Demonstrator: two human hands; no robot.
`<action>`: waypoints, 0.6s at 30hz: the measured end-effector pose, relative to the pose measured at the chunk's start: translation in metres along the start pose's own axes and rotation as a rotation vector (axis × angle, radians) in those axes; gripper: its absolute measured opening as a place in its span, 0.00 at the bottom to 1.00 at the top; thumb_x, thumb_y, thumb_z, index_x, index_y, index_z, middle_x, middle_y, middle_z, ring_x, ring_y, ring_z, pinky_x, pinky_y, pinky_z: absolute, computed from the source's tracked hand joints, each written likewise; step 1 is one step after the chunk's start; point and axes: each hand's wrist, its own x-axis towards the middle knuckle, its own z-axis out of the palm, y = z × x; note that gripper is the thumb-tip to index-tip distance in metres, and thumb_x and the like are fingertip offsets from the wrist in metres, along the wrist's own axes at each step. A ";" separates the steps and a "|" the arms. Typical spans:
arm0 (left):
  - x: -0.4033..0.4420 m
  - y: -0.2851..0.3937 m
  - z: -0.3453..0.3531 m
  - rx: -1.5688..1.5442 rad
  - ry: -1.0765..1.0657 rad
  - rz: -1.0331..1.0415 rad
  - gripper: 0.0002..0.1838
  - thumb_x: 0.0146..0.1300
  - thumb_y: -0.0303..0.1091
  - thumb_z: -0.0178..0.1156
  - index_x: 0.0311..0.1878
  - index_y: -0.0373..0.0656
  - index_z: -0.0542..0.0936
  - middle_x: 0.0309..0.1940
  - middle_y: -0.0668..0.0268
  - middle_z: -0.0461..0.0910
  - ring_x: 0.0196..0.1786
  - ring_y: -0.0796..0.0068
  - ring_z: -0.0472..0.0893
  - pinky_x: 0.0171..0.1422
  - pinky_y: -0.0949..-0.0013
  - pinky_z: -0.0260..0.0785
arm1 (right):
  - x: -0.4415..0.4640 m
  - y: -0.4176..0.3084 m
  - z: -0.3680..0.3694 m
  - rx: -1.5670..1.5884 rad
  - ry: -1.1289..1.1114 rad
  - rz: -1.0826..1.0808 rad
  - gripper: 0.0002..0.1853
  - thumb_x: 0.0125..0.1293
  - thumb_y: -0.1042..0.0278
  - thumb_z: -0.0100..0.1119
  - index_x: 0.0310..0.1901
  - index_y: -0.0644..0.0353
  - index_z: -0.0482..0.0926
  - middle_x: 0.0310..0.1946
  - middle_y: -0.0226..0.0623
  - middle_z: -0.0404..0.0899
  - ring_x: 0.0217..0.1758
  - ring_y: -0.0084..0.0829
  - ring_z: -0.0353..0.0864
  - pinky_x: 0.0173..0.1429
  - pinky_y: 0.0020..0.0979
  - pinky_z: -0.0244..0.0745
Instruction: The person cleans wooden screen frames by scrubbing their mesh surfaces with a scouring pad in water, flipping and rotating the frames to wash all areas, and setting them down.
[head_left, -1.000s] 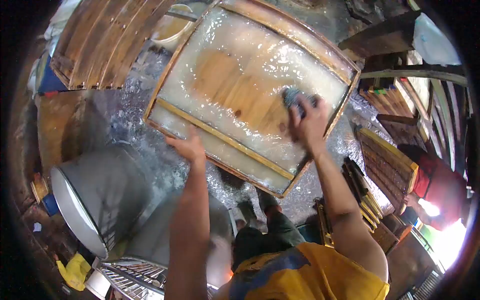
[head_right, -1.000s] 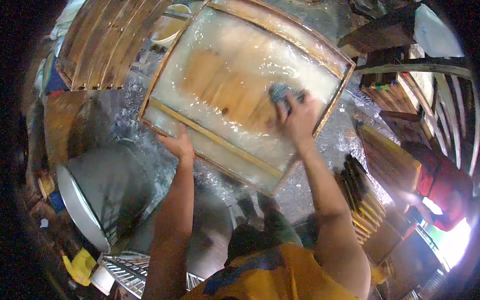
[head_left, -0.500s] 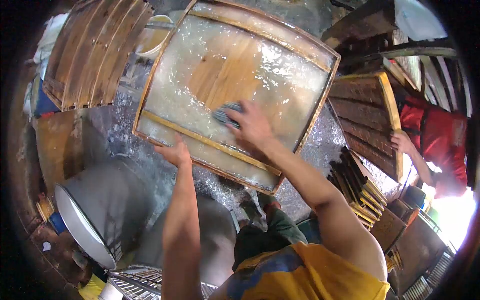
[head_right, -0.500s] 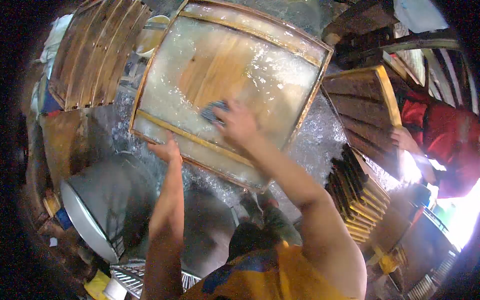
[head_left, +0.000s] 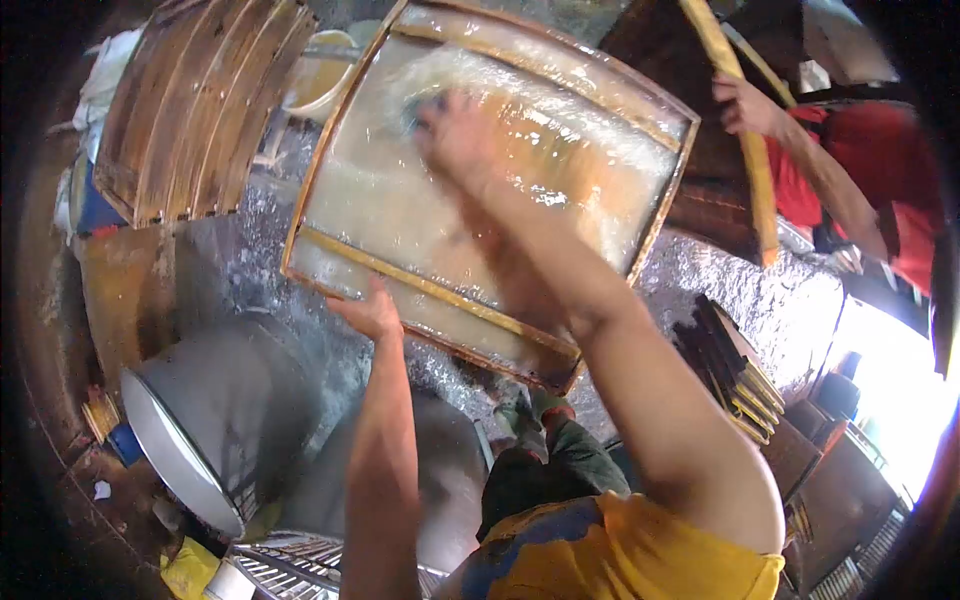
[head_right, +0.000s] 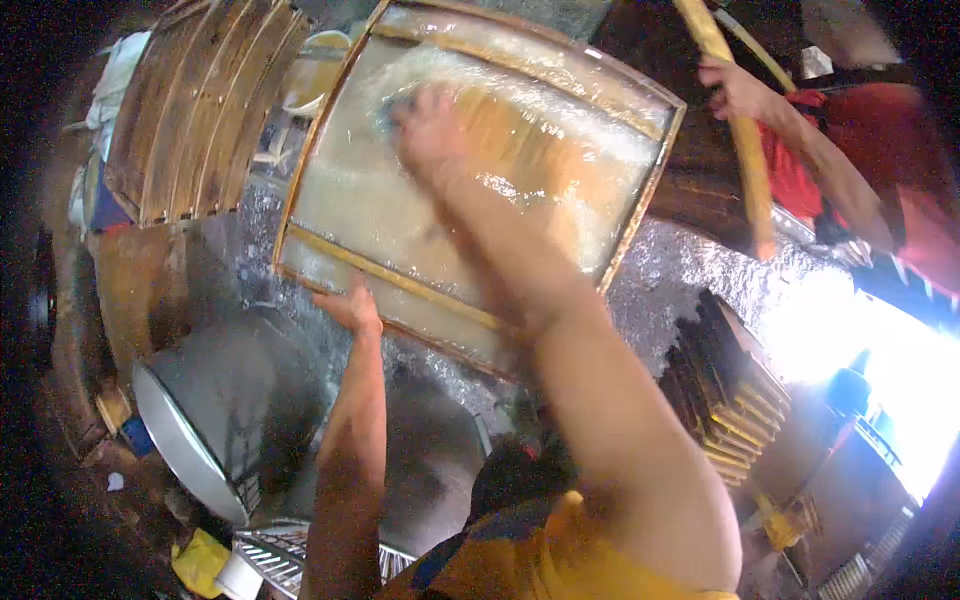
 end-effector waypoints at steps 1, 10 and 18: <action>-0.001 0.002 0.000 -0.002 -0.003 -0.011 0.43 0.56 0.33 0.71 0.67 0.31 0.54 0.60 0.40 0.72 0.60 0.44 0.77 0.65 0.49 0.71 | -0.016 -0.009 0.001 -0.021 -0.038 -0.100 0.16 0.60 0.55 0.63 0.50 0.44 0.81 0.55 0.45 0.72 0.56 0.51 0.72 0.60 0.46 0.73; -0.004 0.018 -0.004 0.111 0.027 -0.004 0.44 0.57 0.34 0.72 0.69 0.32 0.55 0.61 0.40 0.71 0.62 0.44 0.75 0.66 0.50 0.69 | -0.141 0.075 -0.150 -0.326 -0.007 0.437 0.20 0.63 0.55 0.64 0.56 0.48 0.80 0.59 0.53 0.69 0.62 0.55 0.68 0.63 0.52 0.69; -0.005 0.015 -0.003 0.047 0.017 -0.054 0.43 0.58 0.32 0.71 0.69 0.29 0.55 0.62 0.41 0.70 0.62 0.46 0.74 0.66 0.51 0.68 | -0.060 0.125 -0.093 -0.346 0.203 0.379 0.20 0.69 0.56 0.58 0.56 0.58 0.76 0.59 0.61 0.66 0.62 0.63 0.65 0.67 0.59 0.62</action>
